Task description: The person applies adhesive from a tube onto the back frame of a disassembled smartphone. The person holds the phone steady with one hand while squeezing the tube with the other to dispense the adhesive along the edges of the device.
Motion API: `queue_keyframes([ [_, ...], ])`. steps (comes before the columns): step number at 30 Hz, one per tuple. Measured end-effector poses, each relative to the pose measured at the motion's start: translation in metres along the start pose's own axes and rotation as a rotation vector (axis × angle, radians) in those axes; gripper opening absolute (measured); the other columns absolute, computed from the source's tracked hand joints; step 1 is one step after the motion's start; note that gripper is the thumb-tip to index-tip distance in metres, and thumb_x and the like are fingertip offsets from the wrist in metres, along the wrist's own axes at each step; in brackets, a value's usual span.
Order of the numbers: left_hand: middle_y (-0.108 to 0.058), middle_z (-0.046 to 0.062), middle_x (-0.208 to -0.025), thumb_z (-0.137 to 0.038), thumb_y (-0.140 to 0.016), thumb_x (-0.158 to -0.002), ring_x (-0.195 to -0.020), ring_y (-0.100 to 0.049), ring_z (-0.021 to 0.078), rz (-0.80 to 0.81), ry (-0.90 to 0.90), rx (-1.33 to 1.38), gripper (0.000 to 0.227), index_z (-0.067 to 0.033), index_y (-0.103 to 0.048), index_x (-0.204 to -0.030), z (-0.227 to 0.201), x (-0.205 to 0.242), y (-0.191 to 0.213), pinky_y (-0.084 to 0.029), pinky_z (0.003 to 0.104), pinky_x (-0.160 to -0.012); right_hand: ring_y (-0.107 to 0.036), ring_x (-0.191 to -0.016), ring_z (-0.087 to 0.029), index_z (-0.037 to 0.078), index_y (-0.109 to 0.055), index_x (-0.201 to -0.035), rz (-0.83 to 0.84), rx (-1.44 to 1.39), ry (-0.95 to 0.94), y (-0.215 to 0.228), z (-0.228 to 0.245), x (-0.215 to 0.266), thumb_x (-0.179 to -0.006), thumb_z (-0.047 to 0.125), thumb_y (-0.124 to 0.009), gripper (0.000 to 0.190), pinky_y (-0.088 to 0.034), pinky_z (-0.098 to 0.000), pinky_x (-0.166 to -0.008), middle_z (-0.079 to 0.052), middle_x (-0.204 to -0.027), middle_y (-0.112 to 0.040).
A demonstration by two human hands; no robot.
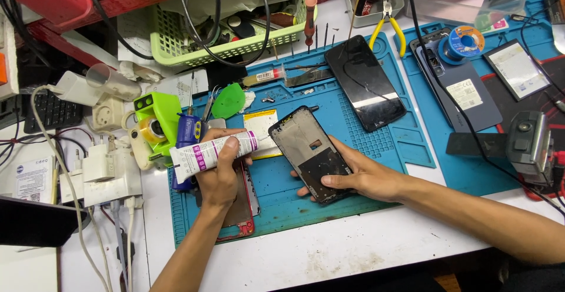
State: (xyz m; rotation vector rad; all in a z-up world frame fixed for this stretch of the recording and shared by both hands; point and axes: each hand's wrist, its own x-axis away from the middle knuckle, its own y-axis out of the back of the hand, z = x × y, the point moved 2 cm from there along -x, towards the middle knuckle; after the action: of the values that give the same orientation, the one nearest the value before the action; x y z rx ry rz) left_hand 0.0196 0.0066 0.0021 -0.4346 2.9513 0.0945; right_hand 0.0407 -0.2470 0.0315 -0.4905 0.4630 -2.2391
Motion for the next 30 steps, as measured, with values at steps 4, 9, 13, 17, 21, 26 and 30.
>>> queue_keyframes([
  [4,-0.073,0.018,-0.093,-0.033,-0.061,-0.096,-0.059,-0.069,0.0172,0.037,0.005,0.001,0.031,-0.0014,-0.063,-0.095,-0.0025,0.0006,-0.0018,-0.058,0.026,-0.049,-0.078,-0.094,-0.040,0.003,-0.028,-0.155,-0.006,0.000,0.000,-0.0005,0.0000,0.0005,-0.091,-0.002,-0.059,0.072,-0.068,-0.0500,-0.078,-0.038,-0.112,-0.071],
  [9,-0.073,0.018,-0.093,-0.033,-0.061,-0.095,-0.060,-0.070,0.0171,0.032,0.007,0.013,0.032,-0.0015,-0.062,-0.094,-0.0015,0.0007,-0.0014,-0.059,0.026,-0.049,-0.078,-0.094,-0.040,0.002,-0.028,-0.154,-0.010,0.000,0.011,-0.0015,0.0005,0.0008,-0.090,-0.002,-0.059,0.071,-0.069,-0.0508,-0.078,-0.039,-0.113,-0.071],
  [13,-0.074,0.018,-0.094,-0.032,-0.060,-0.096,-0.059,-0.070,0.0169,0.023,-0.010,-0.001,0.030,-0.0016,-0.062,-0.096,-0.0007,0.0010,-0.0007,-0.059,0.026,-0.050,-0.078,-0.094,-0.041,0.002,-0.031,-0.153,-0.016,-0.014,0.007,-0.0011,0.0001,0.0016,-0.090,-0.003,-0.060,0.070,-0.068,-0.0511,-0.078,-0.040,-0.113,-0.071],
  [17,-0.073,0.017,-0.094,-0.033,-0.060,-0.096,-0.060,-0.069,0.0167,0.029,0.004,0.002,0.031,-0.0020,-0.062,-0.096,-0.0018,0.0015,-0.0007,-0.059,0.026,-0.050,-0.077,-0.100,-0.043,0.001,-0.034,-0.151,-0.015,-0.001,0.012,-0.0011,0.0005,0.0021,-0.090,-0.002,-0.060,0.066,-0.068,-0.0534,-0.081,-0.038,-0.113,-0.071],
  [21,-0.073,0.017,-0.093,-0.033,-0.059,-0.097,-0.060,-0.068,0.0170,0.019,0.000,-0.002,0.032,-0.0014,-0.063,-0.097,-0.0009,0.0004,-0.0001,-0.058,0.026,-0.050,-0.077,-0.101,-0.043,0.001,-0.036,-0.149,-0.013,-0.005,0.013,-0.0006,0.0008,0.0027,-0.090,-0.002,-0.059,0.064,-0.068,-0.0541,-0.081,-0.038,-0.113,-0.071],
  [26,-0.073,0.016,-0.087,-0.032,-0.059,-0.096,-0.057,-0.068,0.0161,0.019,-0.005,-0.015,0.032,-0.0012,-0.065,-0.098,-0.0032,0.0007,-0.0012,-0.057,0.026,-0.049,-0.077,-0.098,-0.041,0.000,-0.032,-0.151,-0.011,0.016,0.017,-0.0024,0.0024,0.0026,-0.090,-0.002,-0.060,0.066,-0.068,-0.0523,-0.081,-0.037,-0.113,-0.071],
  [30,-0.072,0.015,-0.083,-0.031,-0.058,-0.096,-0.056,-0.067,0.0156,0.007,-0.017,-0.022,0.031,-0.0006,-0.066,-0.100,-0.0062,0.0003,-0.0027,-0.057,0.026,-0.050,-0.077,-0.097,-0.040,-0.002,-0.029,-0.153,-0.017,0.030,0.021,-0.0025,0.0023,0.0028,-0.090,-0.001,-0.060,0.070,-0.068,-0.0512,-0.080,-0.037,-0.115,-0.070],
])
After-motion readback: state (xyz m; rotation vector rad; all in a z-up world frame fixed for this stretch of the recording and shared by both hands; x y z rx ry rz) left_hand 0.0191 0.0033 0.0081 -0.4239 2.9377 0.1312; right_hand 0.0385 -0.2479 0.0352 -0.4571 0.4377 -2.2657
